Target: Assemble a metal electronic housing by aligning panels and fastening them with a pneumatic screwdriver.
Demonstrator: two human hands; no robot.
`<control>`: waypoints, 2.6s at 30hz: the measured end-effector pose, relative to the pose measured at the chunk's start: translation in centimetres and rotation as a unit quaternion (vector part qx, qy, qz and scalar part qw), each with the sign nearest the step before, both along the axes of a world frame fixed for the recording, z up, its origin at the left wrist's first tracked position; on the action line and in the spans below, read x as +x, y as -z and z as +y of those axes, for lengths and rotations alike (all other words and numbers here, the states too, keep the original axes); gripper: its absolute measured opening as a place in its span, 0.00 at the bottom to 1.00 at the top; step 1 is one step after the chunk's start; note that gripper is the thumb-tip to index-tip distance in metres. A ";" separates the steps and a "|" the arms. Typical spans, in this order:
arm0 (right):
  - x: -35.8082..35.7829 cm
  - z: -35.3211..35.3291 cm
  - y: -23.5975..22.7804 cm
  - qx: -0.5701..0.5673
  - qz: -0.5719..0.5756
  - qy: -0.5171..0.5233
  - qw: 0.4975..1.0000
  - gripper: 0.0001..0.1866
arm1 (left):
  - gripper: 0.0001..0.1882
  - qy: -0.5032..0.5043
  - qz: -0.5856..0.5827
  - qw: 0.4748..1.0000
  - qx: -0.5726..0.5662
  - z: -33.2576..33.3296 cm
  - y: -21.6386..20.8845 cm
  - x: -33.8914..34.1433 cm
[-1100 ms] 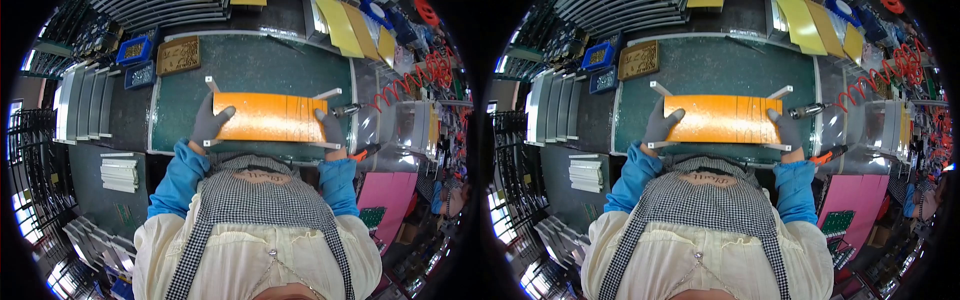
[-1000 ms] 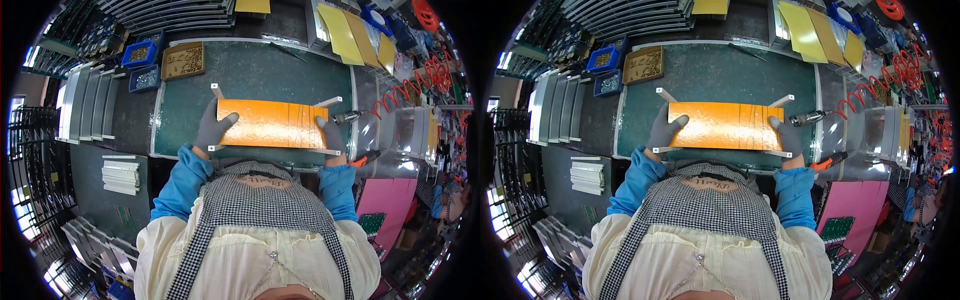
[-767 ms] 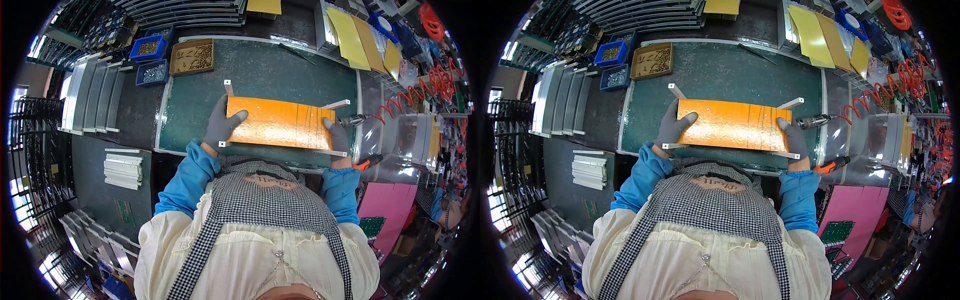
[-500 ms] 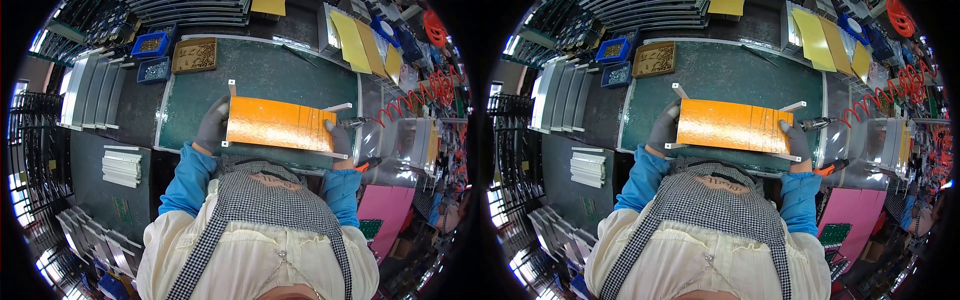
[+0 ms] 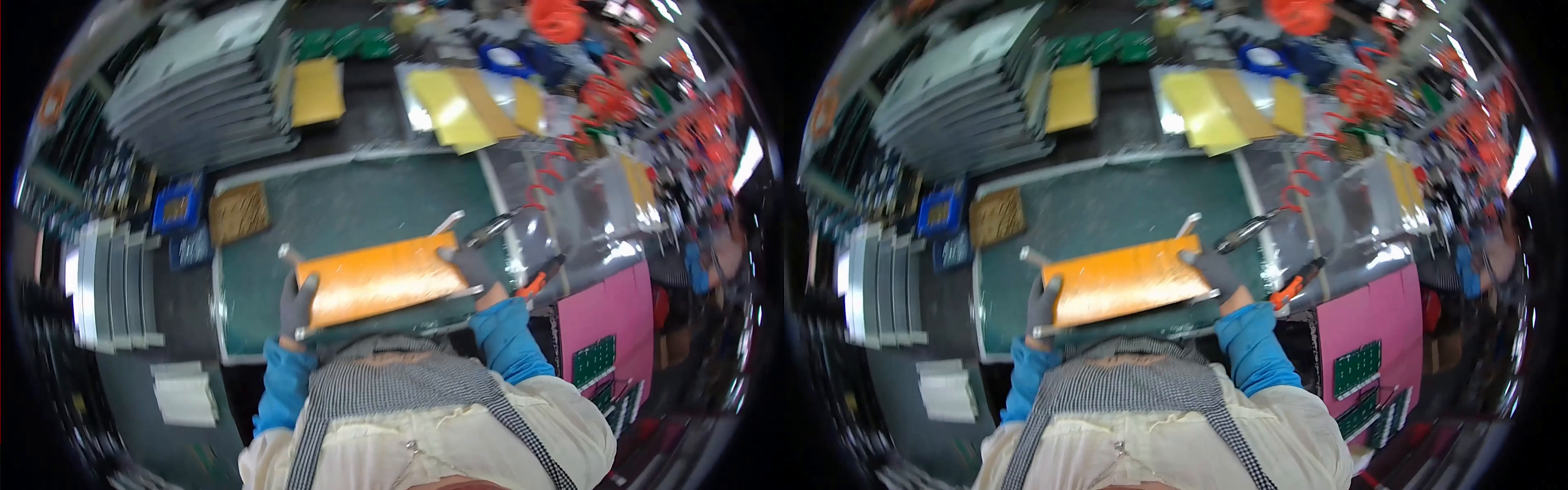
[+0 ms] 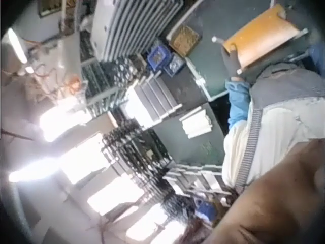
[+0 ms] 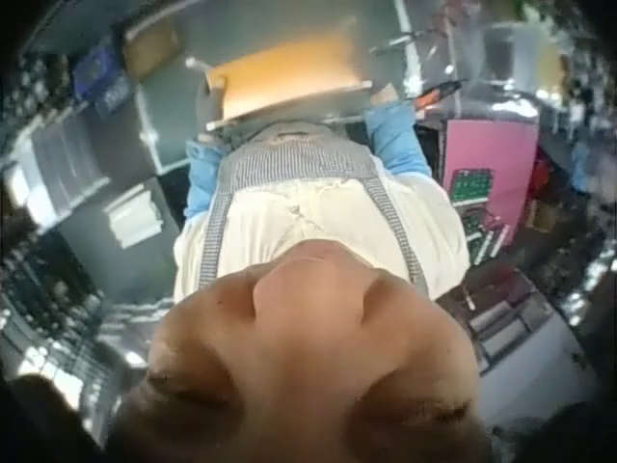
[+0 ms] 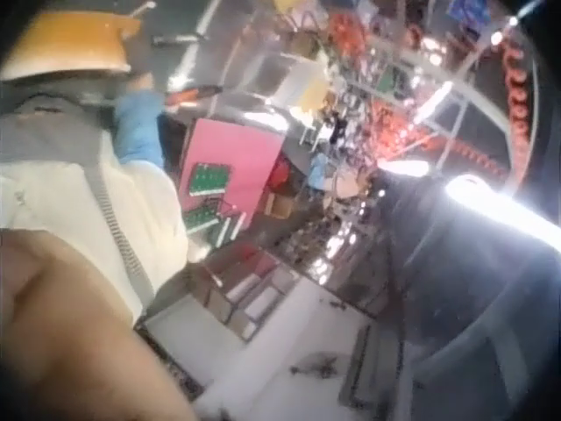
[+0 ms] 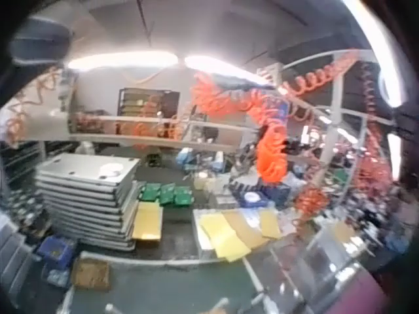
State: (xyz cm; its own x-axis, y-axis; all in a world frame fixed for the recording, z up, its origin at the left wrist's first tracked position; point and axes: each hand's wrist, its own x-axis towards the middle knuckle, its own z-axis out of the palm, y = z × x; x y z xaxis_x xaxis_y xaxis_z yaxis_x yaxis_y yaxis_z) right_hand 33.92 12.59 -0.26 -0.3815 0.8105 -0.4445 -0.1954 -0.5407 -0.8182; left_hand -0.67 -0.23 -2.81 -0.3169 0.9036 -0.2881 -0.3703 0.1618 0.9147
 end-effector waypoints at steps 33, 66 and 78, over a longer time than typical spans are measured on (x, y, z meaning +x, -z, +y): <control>0.0 -0.5 -1.2 -0.010 0.079 -0.007 0.997 0.22 | 0.31 -0.030 -0.015 0.998 0.049 -0.3 -1.8 1.5; 0.0 -0.6 -0.6 -0.009 0.054 0.050 0.997 0.28 | 0.33 -0.016 -0.019 1.000 0.007 -0.2 -1.1 0.4; -0.1 -0.6 0.0 0.008 0.028 0.037 0.999 0.30 | 0.34 -0.021 0.000 1.000 0.012 -0.8 -0.8 0.0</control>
